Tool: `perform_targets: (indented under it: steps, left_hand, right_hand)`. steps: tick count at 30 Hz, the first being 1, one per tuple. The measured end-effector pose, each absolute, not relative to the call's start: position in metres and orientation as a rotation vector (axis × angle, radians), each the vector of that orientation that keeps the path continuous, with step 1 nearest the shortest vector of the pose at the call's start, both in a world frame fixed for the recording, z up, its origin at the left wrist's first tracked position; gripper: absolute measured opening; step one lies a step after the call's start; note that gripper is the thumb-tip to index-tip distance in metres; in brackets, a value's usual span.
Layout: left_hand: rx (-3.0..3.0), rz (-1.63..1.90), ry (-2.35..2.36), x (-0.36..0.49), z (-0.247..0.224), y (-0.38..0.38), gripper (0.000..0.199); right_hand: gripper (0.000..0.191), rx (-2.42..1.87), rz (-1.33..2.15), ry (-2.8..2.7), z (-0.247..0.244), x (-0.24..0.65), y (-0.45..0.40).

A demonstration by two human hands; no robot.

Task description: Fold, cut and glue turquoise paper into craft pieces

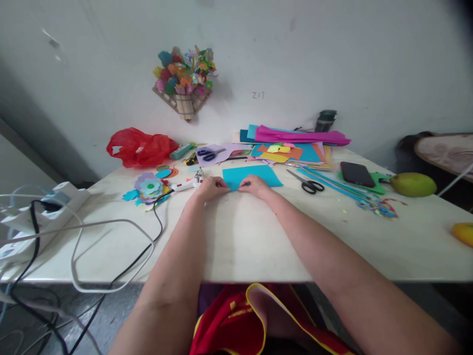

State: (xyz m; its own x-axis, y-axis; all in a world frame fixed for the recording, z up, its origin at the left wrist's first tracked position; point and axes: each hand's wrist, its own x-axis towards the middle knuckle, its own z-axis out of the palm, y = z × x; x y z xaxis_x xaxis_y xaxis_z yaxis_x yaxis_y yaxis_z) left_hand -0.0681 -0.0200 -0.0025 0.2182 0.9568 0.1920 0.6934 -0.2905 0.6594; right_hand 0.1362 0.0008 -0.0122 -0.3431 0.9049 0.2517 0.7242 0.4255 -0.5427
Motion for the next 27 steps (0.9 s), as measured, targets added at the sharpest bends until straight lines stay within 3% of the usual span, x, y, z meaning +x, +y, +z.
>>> perform_targets:
  steps: [27]
  left_hand:
    - [2.073,0.764,1.638,-0.0657,-0.0014,-0.0183,0.023]
  right_hand:
    - [0.020,-1.548,0.458,-2.138,-0.0072,0.1310,-0.0009]
